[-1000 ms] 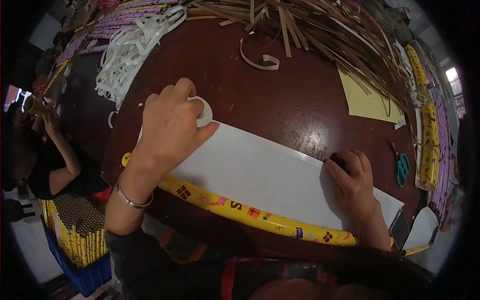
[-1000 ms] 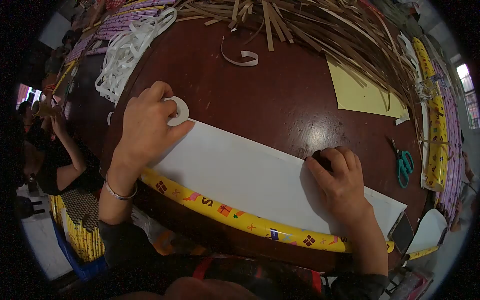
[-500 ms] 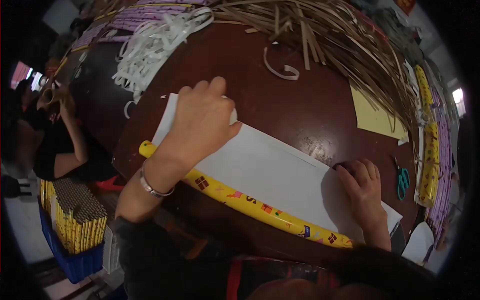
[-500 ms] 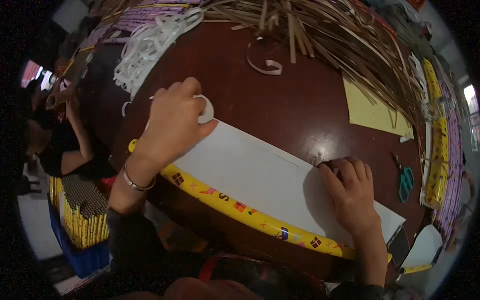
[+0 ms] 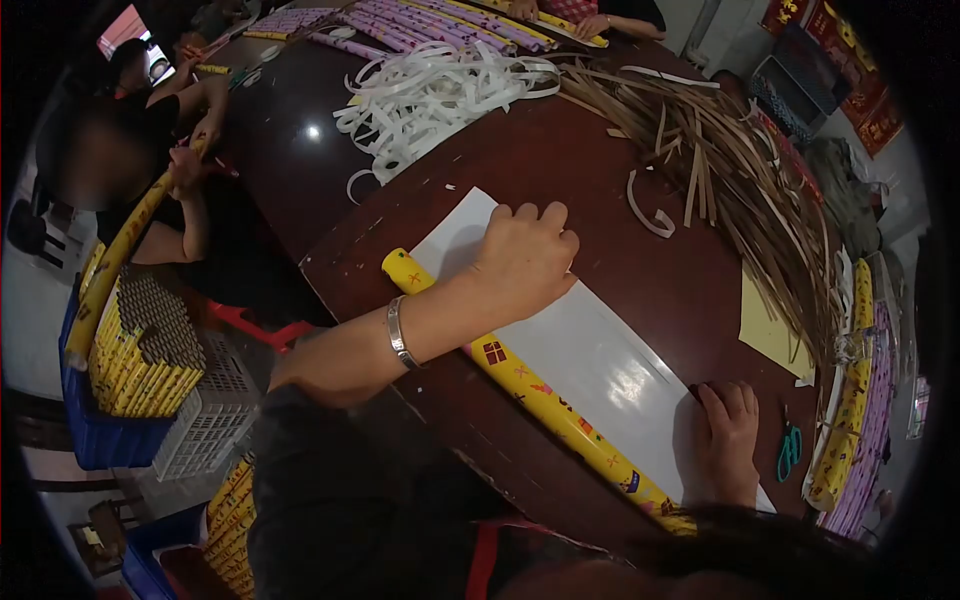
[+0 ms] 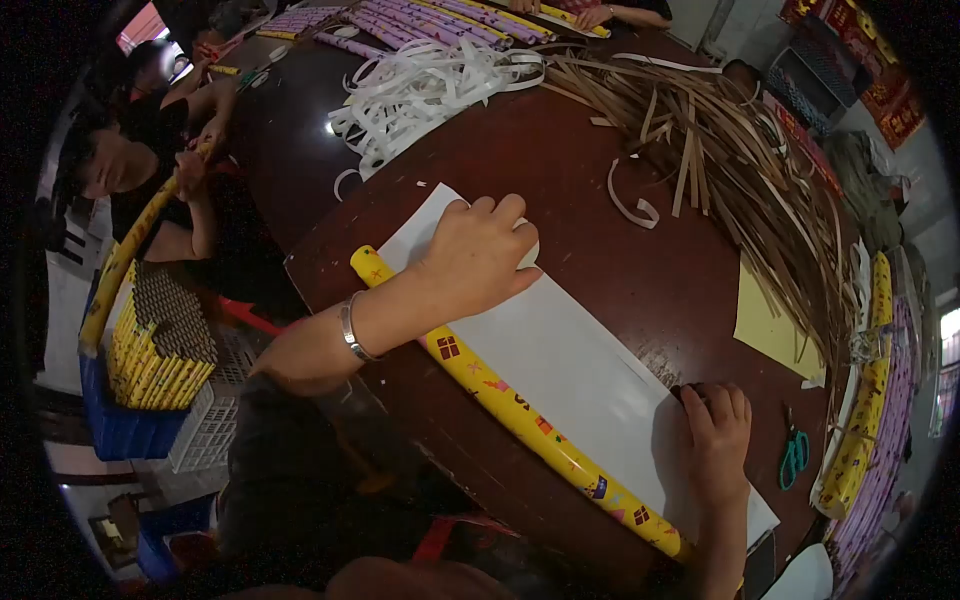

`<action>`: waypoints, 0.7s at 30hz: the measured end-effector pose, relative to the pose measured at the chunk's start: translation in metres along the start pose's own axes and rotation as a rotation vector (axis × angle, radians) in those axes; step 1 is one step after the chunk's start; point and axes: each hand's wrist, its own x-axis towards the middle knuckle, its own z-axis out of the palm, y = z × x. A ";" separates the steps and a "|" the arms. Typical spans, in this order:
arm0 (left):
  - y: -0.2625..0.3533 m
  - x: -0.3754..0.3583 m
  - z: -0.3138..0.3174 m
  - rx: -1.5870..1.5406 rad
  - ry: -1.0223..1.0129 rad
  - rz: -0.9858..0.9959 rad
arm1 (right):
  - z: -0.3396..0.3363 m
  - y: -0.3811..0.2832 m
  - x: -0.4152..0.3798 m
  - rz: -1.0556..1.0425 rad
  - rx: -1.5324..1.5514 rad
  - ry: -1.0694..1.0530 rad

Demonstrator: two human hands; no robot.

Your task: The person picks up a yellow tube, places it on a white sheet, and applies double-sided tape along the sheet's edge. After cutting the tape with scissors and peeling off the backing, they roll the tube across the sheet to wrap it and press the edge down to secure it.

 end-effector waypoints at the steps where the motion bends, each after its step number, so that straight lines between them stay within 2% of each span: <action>1: 0.001 0.000 0.001 -0.001 0.007 -0.006 | -0.001 0.000 0.000 -0.002 0.002 -0.001; 10: 0.002 -0.001 0.005 0.013 0.021 -0.011 | -0.020 -0.013 0.010 -0.059 -0.055 -0.078; 13: 0.002 0.000 0.005 0.014 0.018 -0.016 | -0.020 -0.030 0.032 -0.067 -0.074 -0.016; 16: 0.002 0.000 0.008 0.009 0.013 -0.029 | -0.017 -0.058 0.061 -0.094 0.000 -0.003; 19: 0.003 0.000 0.007 0.009 0.001 -0.043 | -0.010 -0.086 0.080 -0.149 0.078 0.095; 21: 0.002 0.000 0.007 0.012 -0.016 -0.049 | -0.006 -0.096 0.086 -0.170 0.095 0.079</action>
